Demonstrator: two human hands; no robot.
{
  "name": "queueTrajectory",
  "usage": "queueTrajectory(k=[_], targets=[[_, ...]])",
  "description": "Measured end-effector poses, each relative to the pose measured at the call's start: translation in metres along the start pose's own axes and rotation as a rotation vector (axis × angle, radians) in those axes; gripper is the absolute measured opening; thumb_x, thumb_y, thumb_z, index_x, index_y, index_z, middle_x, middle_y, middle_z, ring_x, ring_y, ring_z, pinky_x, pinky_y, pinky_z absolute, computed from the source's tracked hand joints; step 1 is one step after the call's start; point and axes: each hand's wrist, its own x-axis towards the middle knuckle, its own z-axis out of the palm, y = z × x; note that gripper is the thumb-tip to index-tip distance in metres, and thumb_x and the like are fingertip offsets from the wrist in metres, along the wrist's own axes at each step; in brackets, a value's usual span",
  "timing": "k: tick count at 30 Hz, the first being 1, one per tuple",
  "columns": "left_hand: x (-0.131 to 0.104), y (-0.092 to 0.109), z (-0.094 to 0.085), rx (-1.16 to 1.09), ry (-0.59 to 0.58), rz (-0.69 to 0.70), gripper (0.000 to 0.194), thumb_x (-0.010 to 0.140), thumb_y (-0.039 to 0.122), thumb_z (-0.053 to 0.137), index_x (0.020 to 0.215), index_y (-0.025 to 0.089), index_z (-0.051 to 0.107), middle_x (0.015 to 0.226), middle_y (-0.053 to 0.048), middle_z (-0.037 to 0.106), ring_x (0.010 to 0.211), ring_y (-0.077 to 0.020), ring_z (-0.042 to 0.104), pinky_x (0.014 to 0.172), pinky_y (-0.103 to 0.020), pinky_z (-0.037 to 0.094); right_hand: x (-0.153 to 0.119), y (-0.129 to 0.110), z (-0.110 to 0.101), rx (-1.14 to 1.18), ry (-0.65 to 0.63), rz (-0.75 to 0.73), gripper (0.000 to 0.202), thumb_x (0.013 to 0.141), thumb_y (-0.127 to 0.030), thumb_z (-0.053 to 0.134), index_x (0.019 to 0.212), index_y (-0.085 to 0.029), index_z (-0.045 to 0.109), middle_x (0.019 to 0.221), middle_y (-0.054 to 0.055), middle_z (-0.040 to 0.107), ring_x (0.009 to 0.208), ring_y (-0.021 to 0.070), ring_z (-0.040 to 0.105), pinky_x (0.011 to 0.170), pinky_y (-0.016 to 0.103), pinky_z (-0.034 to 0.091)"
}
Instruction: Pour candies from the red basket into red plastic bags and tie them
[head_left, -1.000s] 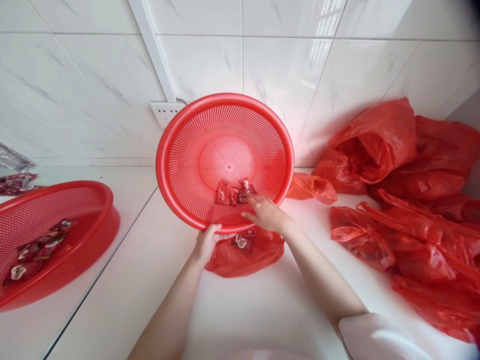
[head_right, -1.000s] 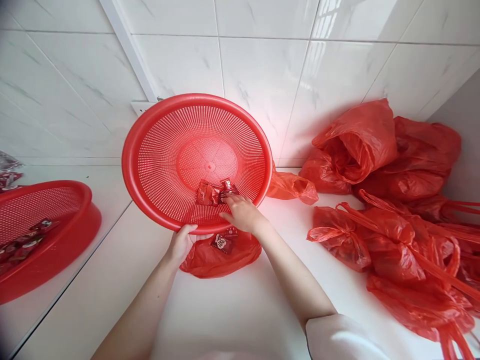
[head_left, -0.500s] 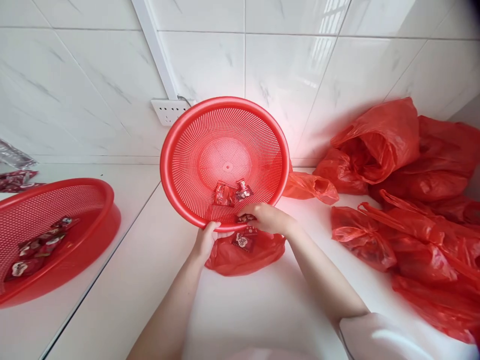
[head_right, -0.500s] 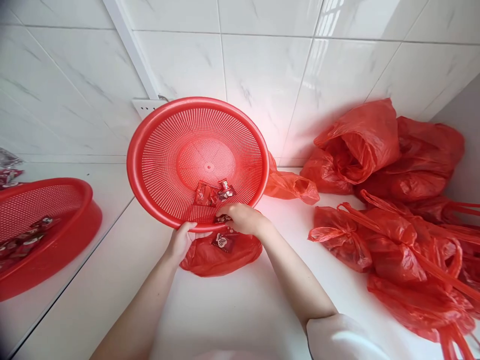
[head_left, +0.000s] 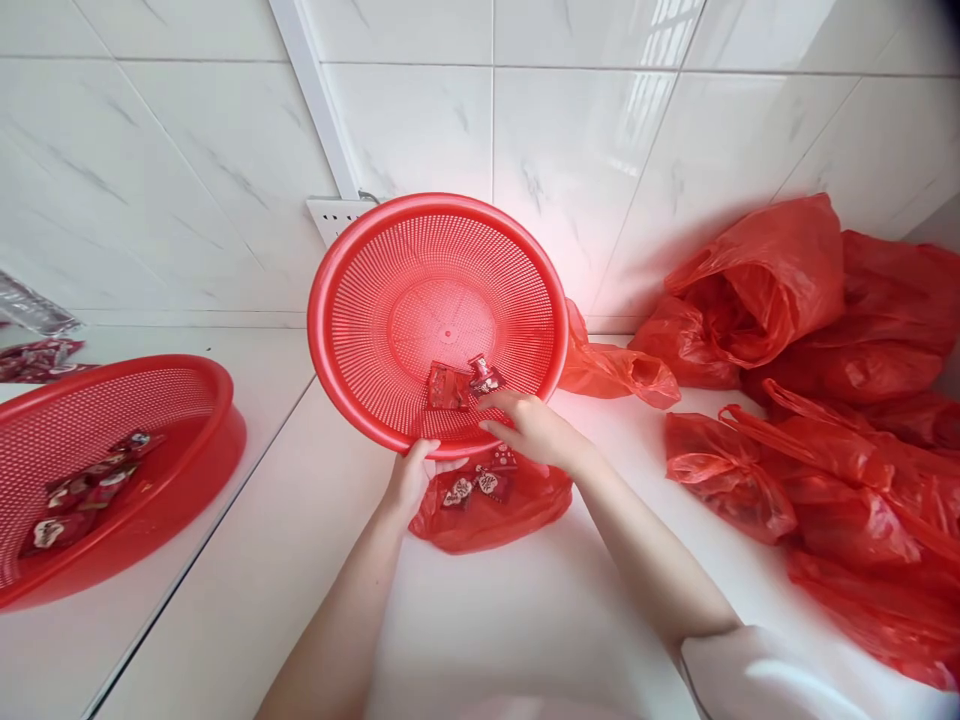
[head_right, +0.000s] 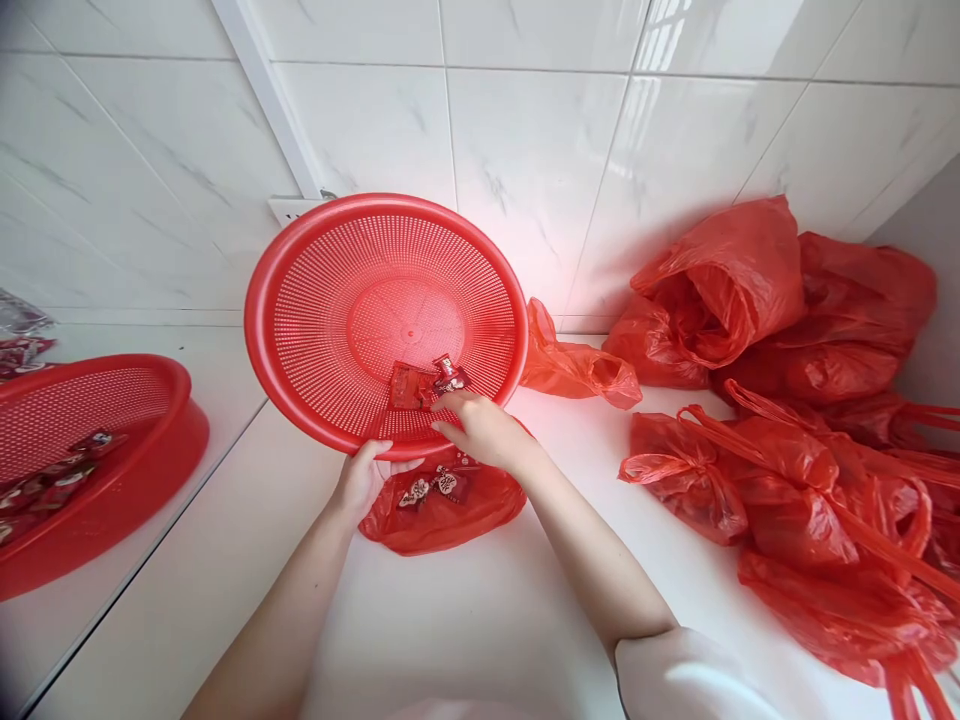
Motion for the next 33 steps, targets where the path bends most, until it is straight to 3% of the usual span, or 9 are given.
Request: queueTrajectory(k=[3,6,11,15,18,21,24,27,33], targets=[[-0.006,-0.002,0.002,0.044,-0.089,-0.043,0.027,0.068,0.024,0.066,0.092,0.011,0.068,0.096,-0.011,0.074,0.097,-0.0319,0.069,0.079,-0.047,0.061,0.003,0.005,0.008,-0.091,0.055,-0.007,0.05,0.093,-0.039,0.055,0.137,-0.015,0.05,0.144,0.017,0.048,0.134,0.0268,0.045,0.111,0.045,0.036],[-0.011,-0.005,0.006,0.097,-0.136,-0.088,0.025,0.068,0.025,0.066,0.088,0.01,0.068,0.089,-0.011,0.074,0.092,-0.0329,0.07,0.077,-0.048,0.06,0.003,0.008,0.016,-0.188,-0.013,0.035,0.085,0.083,-0.054,0.064,0.149,-0.012,0.033,0.158,0.022,0.024,0.147,0.0345,0.02,0.118,0.057,0.017],[-0.011,-0.006,0.009,0.065,-0.137,-0.066,0.033,0.067,0.024,0.065,0.098,0.011,0.069,0.095,-0.011,0.075,0.093,-0.033,0.07,0.074,-0.045,0.06,0.001,0.006,0.017,-0.056,-0.303,0.029,0.098,0.075,-0.054,0.072,0.152,-0.01,0.029,0.149,0.022,0.041,0.136,0.0343,0.042,0.11,0.048,0.037],[-0.004,-0.004,0.002,0.024,-0.109,-0.057,0.032,0.069,0.025,0.063,0.098,0.011,0.068,0.099,-0.012,0.074,0.097,-0.0329,0.069,0.08,-0.047,0.059,0.002,0.004,0.013,0.067,-0.276,-0.053,0.057,0.08,-0.031,0.072,0.132,-0.014,0.057,0.124,0.014,0.065,0.11,0.0253,0.063,0.096,0.036,0.048],[0.0,-0.003,-0.003,0.018,-0.068,-0.033,0.025,0.071,0.025,0.063,0.092,0.012,0.068,0.1,-0.01,0.073,0.1,-0.0313,0.068,0.084,-0.048,0.059,0.005,0.004,0.009,0.272,-0.109,0.048,0.025,0.089,-0.028,0.06,0.109,-0.017,0.07,0.102,0.006,0.073,0.089,0.0184,0.067,0.085,0.032,0.052],[0.002,0.0,-0.006,-0.009,-0.02,0.007,0.023,0.069,0.024,0.065,0.091,0.015,0.066,0.099,-0.007,0.071,0.104,-0.0297,0.066,0.087,-0.049,0.058,0.009,0.004,0.005,0.672,0.052,0.315,0.032,0.088,-0.044,0.06,0.097,-0.014,0.07,0.091,0.005,0.072,0.086,0.0191,0.068,0.079,0.033,0.056],[0.0,0.004,-0.006,-0.017,-0.009,0.034,0.025,0.069,0.023,0.065,0.092,0.015,0.066,0.1,-0.007,0.07,0.106,-0.0293,0.065,0.088,-0.049,0.058,0.011,0.006,0.002,0.941,0.098,0.418,0.038,0.072,-0.045,0.077,0.093,-0.014,0.068,0.086,0.003,0.071,0.085,0.0191,0.069,0.079,0.033,0.058],[-0.001,0.007,-0.005,-0.008,-0.002,0.045,0.024,0.069,0.024,0.065,0.091,0.014,0.066,0.099,-0.008,0.07,0.106,-0.0307,0.065,0.088,-0.05,0.058,0.011,0.011,0.0,0.941,0.133,0.411,0.043,0.057,-0.037,0.086,0.088,-0.014,0.068,0.078,0.001,0.069,0.076,0.0171,0.067,0.076,0.033,0.058],[0.001,0.007,-0.007,-0.05,0.031,0.058,0.021,0.068,0.021,0.065,0.089,0.015,0.065,0.098,-0.007,0.07,0.106,-0.0313,0.065,0.087,-0.051,0.058,0.006,0.014,-0.006,0.704,0.137,0.333,0.029,0.066,-0.034,0.078,0.086,-0.015,0.068,0.073,-0.001,0.066,0.07,0.0168,0.064,0.067,0.029,0.054]])
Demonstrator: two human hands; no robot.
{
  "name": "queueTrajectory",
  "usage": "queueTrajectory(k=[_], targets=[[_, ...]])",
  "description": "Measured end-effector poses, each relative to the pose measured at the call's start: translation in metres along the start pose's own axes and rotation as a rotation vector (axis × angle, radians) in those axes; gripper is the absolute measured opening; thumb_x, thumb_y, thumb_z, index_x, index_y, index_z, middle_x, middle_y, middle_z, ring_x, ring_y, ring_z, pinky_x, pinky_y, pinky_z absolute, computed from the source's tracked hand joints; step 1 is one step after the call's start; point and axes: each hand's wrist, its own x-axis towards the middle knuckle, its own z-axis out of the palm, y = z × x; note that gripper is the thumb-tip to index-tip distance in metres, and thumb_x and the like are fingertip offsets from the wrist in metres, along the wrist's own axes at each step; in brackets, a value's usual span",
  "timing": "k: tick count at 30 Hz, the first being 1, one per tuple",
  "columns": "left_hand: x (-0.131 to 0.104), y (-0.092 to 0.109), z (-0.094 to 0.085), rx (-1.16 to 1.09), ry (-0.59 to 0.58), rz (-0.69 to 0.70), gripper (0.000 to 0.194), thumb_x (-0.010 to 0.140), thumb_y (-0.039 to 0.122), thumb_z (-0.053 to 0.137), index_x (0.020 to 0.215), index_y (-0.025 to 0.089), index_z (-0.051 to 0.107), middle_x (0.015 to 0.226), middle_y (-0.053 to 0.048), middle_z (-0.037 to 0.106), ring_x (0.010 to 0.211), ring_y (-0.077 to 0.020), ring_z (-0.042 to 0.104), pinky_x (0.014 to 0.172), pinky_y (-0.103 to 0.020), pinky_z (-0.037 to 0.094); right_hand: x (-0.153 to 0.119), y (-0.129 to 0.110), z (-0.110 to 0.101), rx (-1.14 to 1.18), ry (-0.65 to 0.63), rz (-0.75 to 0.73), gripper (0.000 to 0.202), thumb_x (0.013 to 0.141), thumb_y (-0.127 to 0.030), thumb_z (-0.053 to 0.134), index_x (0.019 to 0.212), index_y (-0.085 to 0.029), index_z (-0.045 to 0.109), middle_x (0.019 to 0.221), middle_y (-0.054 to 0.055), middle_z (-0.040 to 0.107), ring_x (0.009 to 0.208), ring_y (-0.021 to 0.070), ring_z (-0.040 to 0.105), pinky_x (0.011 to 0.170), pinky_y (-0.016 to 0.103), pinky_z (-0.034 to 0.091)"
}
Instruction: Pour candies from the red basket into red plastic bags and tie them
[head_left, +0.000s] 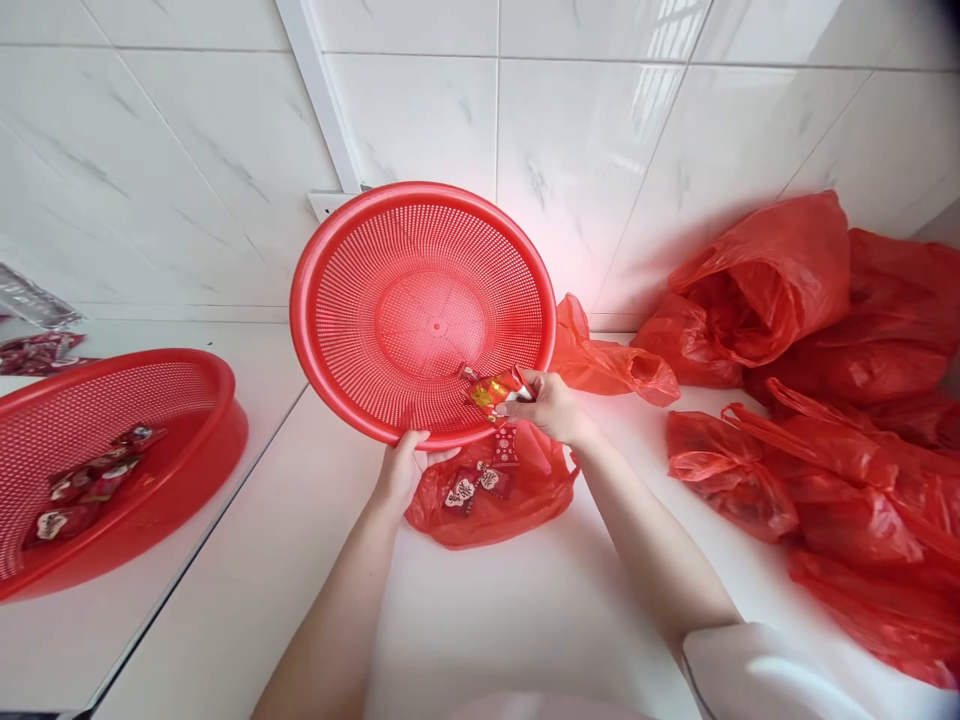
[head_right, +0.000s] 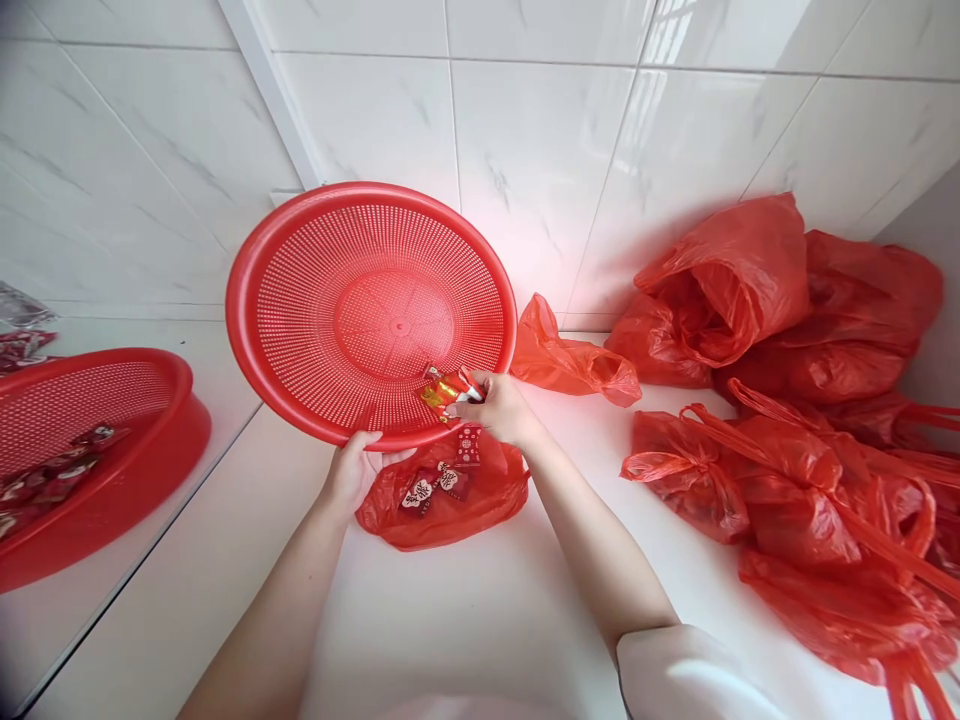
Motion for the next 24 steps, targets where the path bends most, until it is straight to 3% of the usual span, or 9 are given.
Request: queueTrajectory(k=[3,9,11,14,16,18,20,22,24], targets=[[0.002,0.0,-0.003,-0.011,0.012,0.003,0.018,0.068,0.021,0.065,0.085,0.015,0.064,0.096,-0.007,0.071,0.107,-0.0315,0.065,0.089,-0.051,0.057,-0.004,-0.005,-0.004,-0.101,-0.038,-0.017,0.025,0.068,-0.03,0.077,0.086,-0.014,0.069,0.072,-0.001,0.067,0.069,0.0167,0.063,0.065,0.027,0.051],[0.006,-0.002,-0.009,-0.042,-0.017,-0.008,0.025,0.07,0.024,0.063,0.092,0.013,0.065,0.102,-0.01,0.071,0.11,-0.032,0.063,0.09,-0.05,0.056,-0.01,-0.01,-0.003,-0.294,-0.367,0.016,0.024,0.08,-0.039,0.069,0.088,-0.016,0.071,0.08,0.0,0.071,0.074,0.016,0.064,0.069,0.026,0.049],[0.007,-0.002,-0.009,-0.042,-0.002,0.009,0.026,0.068,0.023,0.064,0.092,0.014,0.064,0.101,-0.009,0.071,0.111,-0.0317,0.063,0.089,-0.05,0.057,-0.01,-0.011,0.001,-0.459,-0.273,0.01,0.021,0.085,-0.036,0.064,0.089,-0.017,0.071,0.081,0.002,0.071,0.075,0.0158,0.064,0.07,0.026,0.048],[0.005,-0.002,-0.007,-0.005,0.023,0.011,0.019,0.066,0.022,0.065,0.084,0.014,0.064,0.093,-0.007,0.072,0.108,-0.0318,0.064,0.088,-0.05,0.057,-0.009,-0.01,0.007,-0.664,0.008,-0.064,0.02,0.091,-0.033,0.057,0.087,-0.017,0.068,0.077,0.003,0.07,0.07,0.0156,0.063,0.069,0.028,0.047],[0.002,-0.001,-0.005,0.033,-0.003,-0.026,0.019,0.067,0.024,0.065,0.082,0.013,0.066,0.091,-0.008,0.072,0.106,-0.0328,0.066,0.087,-0.05,0.058,-0.007,-0.007,0.01,-0.743,0.098,-0.16,0.021,0.094,-0.034,0.054,0.095,-0.018,0.067,0.088,0.007,0.071,0.081,0.0179,0.064,0.077,0.03,0.048],[-0.002,-0.002,-0.003,0.064,-0.054,-0.079,0.023,0.067,0.025,0.065,0.085,0.012,0.068,0.093,-0.01,0.073,0.104,-0.0338,0.066,0.087,-0.051,0.058,-0.005,-0.001,0.012,-0.842,0.112,-0.225,0.029,0.093,-0.037,0.056,0.113,-0.017,0.063,0.116,0.013,0.067,0.108,0.024,0.06,0.094,0.039,0.045],[-0.005,-0.004,-0.001,0.084,-0.1,-0.118,0.027,0.067,0.025,0.066,0.09,0.012,0.069,0.096,-0.012,0.073,0.105,-0.0347,0.066,0.086,-0.051,0.058,-0.004,0.007,0.015,-0.958,0.093,-0.2,0.048,0.092,-0.042,0.058,0.131,-0.015,0.054,0.143,0.019,0.049,0.132,0.0317,0.044,0.107,0.051,0.034],[-0.006,-0.006,0.0,0.104,-0.12,-0.125,0.029,0.067,0.024,0.066,0.093,0.012,0.07,0.097,-0.012,0.074,0.105,-0.0352,0.066,0.086,-0.051,0.058,-0.003,0.013,0.017,-1.016,0.006,-0.125,0.06,0.093,-0.047,0.054,0.141,-0.013,0.044,0.153,0.02,0.034,0.14,0.0353,0.034,0.112,0.058,0.024],[-0.006,-0.008,0.001,0.111,-0.128,-0.114,0.029,0.068,0.024,0.066,0.094,0.012,0.07,0.098,-0.012,0.074,0.104,-0.0351,0.067,0.086,-0.051,0.058,-0.004,0.016,0.018,-0.99,-0.147,-0.092,0.061,0.095,-0.05,0.049,0.143,-0.014,0.042,0.151,0.02,0.039,0.139,0.0342,0.037,0.115,0.059,0.018]])
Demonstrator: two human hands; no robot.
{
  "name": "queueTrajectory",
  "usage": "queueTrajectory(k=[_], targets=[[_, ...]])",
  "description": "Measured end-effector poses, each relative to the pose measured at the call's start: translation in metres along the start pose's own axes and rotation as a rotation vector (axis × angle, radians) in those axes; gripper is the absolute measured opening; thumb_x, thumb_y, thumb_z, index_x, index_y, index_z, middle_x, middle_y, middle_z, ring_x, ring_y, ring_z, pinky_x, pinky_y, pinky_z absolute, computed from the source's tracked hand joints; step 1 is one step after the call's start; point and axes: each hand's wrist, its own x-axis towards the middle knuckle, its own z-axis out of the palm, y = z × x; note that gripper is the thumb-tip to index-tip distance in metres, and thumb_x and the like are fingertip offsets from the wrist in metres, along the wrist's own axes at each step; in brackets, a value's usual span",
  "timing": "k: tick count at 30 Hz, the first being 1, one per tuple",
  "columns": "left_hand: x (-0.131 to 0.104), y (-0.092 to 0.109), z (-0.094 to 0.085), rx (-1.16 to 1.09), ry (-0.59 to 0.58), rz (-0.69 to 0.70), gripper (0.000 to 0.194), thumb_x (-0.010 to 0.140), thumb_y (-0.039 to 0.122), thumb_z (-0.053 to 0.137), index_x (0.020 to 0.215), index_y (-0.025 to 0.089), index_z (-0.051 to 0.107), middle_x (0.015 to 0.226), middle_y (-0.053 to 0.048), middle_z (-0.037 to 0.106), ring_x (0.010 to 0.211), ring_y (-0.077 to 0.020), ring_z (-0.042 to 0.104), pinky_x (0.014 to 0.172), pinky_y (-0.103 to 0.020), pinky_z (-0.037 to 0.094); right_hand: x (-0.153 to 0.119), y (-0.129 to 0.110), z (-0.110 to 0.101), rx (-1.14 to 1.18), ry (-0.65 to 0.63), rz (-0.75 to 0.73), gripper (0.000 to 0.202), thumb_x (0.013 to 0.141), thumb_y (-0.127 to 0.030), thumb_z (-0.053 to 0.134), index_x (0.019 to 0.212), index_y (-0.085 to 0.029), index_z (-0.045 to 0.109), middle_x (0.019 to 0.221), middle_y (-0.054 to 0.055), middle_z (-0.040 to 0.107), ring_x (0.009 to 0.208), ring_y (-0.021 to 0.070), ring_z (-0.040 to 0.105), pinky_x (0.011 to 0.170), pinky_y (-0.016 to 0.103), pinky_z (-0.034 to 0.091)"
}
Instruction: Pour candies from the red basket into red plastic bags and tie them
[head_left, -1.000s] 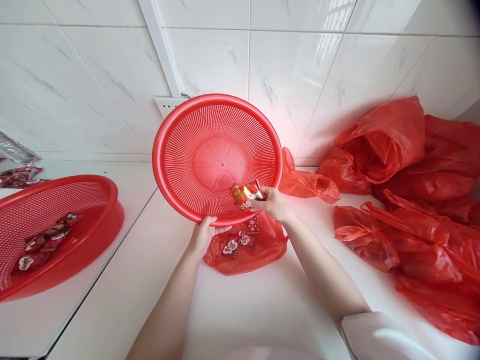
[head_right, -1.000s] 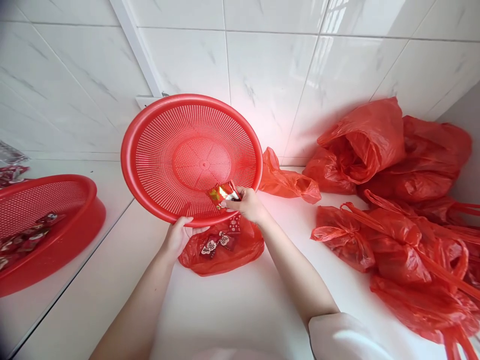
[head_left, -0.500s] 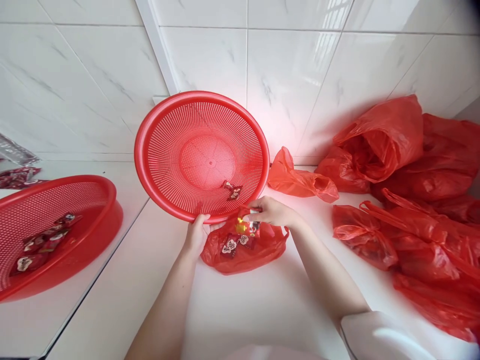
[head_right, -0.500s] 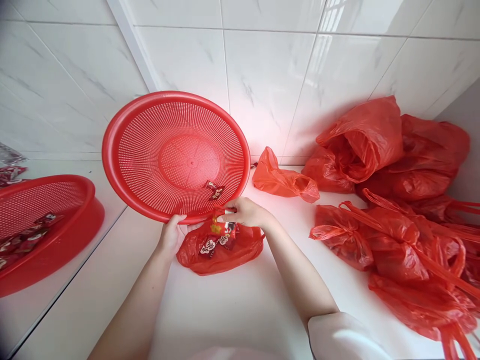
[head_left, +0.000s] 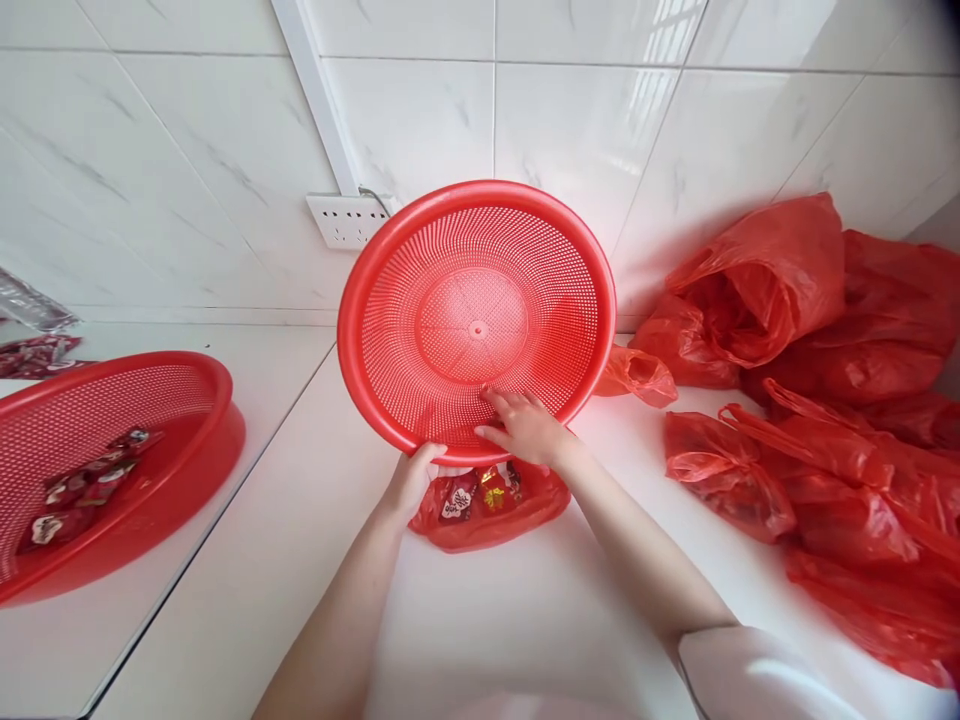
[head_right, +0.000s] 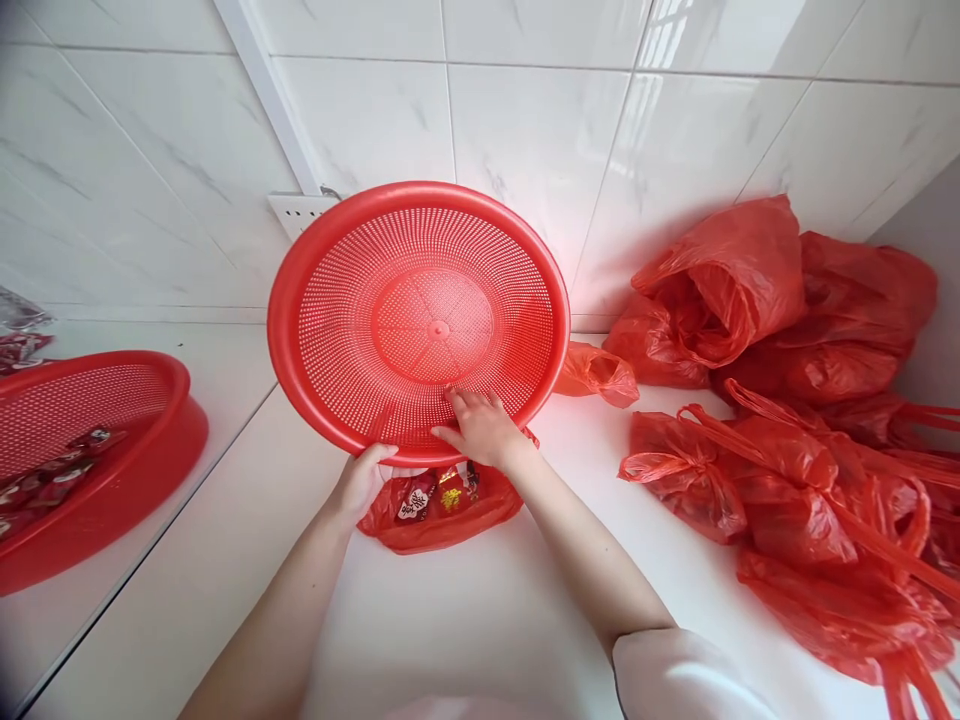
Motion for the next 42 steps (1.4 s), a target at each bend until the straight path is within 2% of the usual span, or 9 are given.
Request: queueTrajectory(k=[2,5,11,20,26,33,38,40,42], targets=[[0.0,0.0,0.0,-0.014,-0.006,-0.009,0.028,0.069,0.025,0.065,0.092,0.011,0.071,0.099,-0.012,0.074,0.101,-0.0347,0.068,0.085,-0.051,0.058,-0.001,0.0,-0.001,0.055,-0.106,-0.078,0.062,0.092,-0.053,0.052,0.142,-0.015,0.045,0.142,0.019,0.05,0.133,0.0331,0.045,0.115,0.057,0.02],[0.0,0.004,0.0,-0.053,0.007,-0.026,0.027,0.069,0.025,0.063,0.091,0.011,0.07,0.099,-0.012,0.073,0.1,-0.0336,0.068,0.085,-0.05,0.058,-0.003,0.001,-0.008,0.136,-0.161,-0.194,0.066,0.081,-0.048,0.069,0.138,-0.019,0.051,0.132,0.015,0.06,0.121,0.0317,0.056,0.104,0.048,0.039],[0.0,0.008,0.002,-0.066,0.069,0.021,0.017,0.068,0.026,0.064,0.078,0.013,0.069,0.087,-0.01,0.073,0.101,-0.0332,0.067,0.086,-0.051,0.058,-0.002,0.0,-0.015,0.348,-0.094,-0.293,0.029,0.087,-0.017,0.061,0.115,-0.021,0.068,0.107,0.004,0.072,0.091,0.0164,0.067,0.085,0.028,0.049],[0.003,0.008,-0.002,-0.097,0.113,0.034,0.014,0.067,0.024,0.063,0.076,0.013,0.067,0.088,-0.009,0.072,0.102,-0.031,0.066,0.088,-0.05,0.058,-0.008,-0.012,-0.026,0.513,0.008,-0.309,0.03,0.097,-0.032,0.049,0.117,-0.018,0.067,0.105,0.005,0.072,0.087,0.0148,0.066,0.081,0.026,0.049],[0.004,0.008,-0.002,-0.115,0.108,0.027,0.019,0.067,0.024,0.061,0.08,0.013,0.069,0.086,-0.009,0.071,0.099,-0.0306,0.068,0.09,-0.049,0.057,-0.014,-0.017,-0.033,0.44,-0.281,-0.285,0.025,0.096,-0.027,0.05,0.111,-0.019,0.069,0.093,0.003,0.073,0.074,0.0142,0.066,0.071,0.025,0.049],[0.007,0.005,-0.004,-0.08,0.159,0.068,0.015,0.064,0.024,0.064,0.075,0.014,0.068,0.081,-0.007,0.07,0.093,-0.0289,0.068,0.084,-0.047,0.06,-0.009,-0.014,-0.021,0.352,-0.171,-0.197,0.022,0.093,-0.019,0.053,0.107,-0.02,0.07,0.095,0.003,0.074,0.08,0.0147,0.067,0.074,0.025,0.048],[0.008,0.005,-0.003,-0.105,0.187,0.074,0.013,0.063,0.024,0.064,0.07,0.013,0.063,0.079,-0.008,0.068,0.088,-0.0267,0.068,0.077,-0.044,0.062,-0.013,-0.007,-0.03,0.309,-0.038,-0.239,0.021,0.094,-0.022,0.051,0.105,-0.018,0.069,0.098,0.006,0.073,0.085,0.0162,0.067,0.077,0.028,0.051],[0.007,0.008,-0.003,-0.138,0.196,0.089,0.011,0.064,0.023,0.064,0.069,0.014,0.06,0.079,-0.006,0.068,0.083,-0.0236,0.068,0.072,-0.04,0.063,-0.016,-0.005,-0.039,0.244,0.022,-0.284,0.024,0.092,-0.032,0.058,0.109,-0.019,0.067,0.103,0.007,0.072,0.091,0.0188,0.067,0.085,0.033,0.052],[0.004,0.013,-0.003,-0.19,0.206,0.104,0.01,0.066,0.022,0.062,0.073,0.015,0.06,0.081,-0.004,0.068,0.079,-0.0206,0.067,0.066,-0.036,0.063,-0.02,-0.003,-0.047,0.089,0.106,-0.341,0.035,0.083,-0.042,0.069,0.112,-0.021,0.066,0.12,0.01,0.066,0.112,0.026,0.061,0.103,0.049,0.043]])
